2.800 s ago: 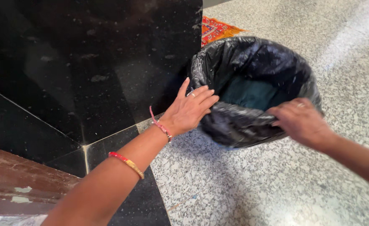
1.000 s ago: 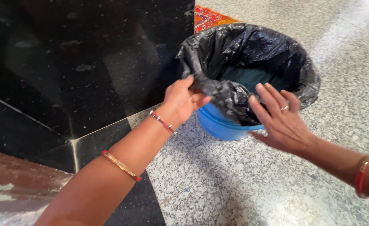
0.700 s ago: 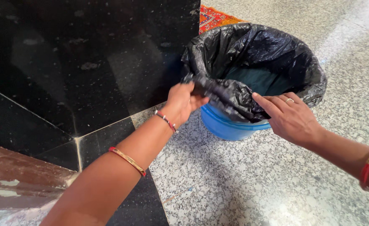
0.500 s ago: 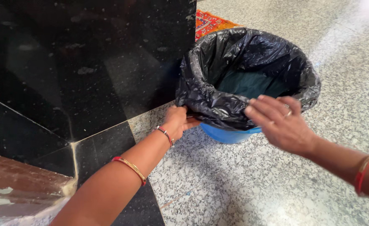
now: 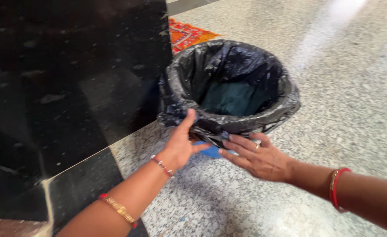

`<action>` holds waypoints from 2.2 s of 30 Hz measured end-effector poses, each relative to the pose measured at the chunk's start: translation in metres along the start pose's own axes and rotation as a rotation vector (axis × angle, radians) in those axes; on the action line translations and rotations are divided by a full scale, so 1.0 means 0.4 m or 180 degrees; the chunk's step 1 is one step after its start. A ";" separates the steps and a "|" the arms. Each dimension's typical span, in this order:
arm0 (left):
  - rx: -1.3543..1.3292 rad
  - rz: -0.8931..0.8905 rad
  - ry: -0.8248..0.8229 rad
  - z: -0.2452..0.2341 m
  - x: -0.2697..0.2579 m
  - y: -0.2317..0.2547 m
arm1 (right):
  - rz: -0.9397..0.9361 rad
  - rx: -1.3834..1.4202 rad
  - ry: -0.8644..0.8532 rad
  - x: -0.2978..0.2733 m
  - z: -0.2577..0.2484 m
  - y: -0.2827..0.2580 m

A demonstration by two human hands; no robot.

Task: The person places a black plastic trash bag into a blue bucket and adjusts the bag's edges around the rim to fit properly. The person repeatedly smooths and tucks the bag's opening to ensure it lines the bucket.

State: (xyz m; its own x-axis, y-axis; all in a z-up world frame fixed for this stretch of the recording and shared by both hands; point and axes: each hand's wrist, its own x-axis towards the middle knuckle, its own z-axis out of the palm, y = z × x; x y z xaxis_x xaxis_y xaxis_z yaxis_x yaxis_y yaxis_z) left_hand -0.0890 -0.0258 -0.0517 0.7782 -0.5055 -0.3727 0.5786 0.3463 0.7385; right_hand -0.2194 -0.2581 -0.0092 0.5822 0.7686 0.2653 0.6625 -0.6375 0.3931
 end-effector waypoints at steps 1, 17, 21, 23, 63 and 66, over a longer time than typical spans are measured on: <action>-0.0111 0.0128 0.0006 -0.019 0.010 -0.003 | 0.0100 0.0323 0.0022 -0.006 -0.006 -0.003; -0.1190 0.1172 0.0367 0.014 0.002 0.024 | 0.5489 0.5585 0.1390 -0.042 -0.028 0.233; -0.1365 0.1388 0.0427 -0.027 0.057 0.027 | 0.5278 0.5836 0.1324 -0.045 -0.005 0.273; -0.1252 0.1252 0.0435 -0.046 0.065 0.026 | 0.5192 0.5891 0.1359 -0.042 -0.007 0.269; 0.5918 0.4680 -0.0744 0.057 -0.089 0.142 | 0.1288 0.0794 0.0207 0.056 -0.033 0.108; 0.5986 0.4567 -0.0906 0.040 -0.117 0.153 | 0.1092 0.1107 0.0255 0.047 -0.039 0.091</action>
State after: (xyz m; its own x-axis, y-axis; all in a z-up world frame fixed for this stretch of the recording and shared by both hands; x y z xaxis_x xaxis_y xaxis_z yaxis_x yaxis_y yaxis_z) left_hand -0.0941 0.0065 0.0198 0.1974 -0.8028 0.5627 -0.9570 -0.2822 -0.0669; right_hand -0.1918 -0.2660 0.0238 0.7653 0.5042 0.4001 0.5650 -0.8240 -0.0422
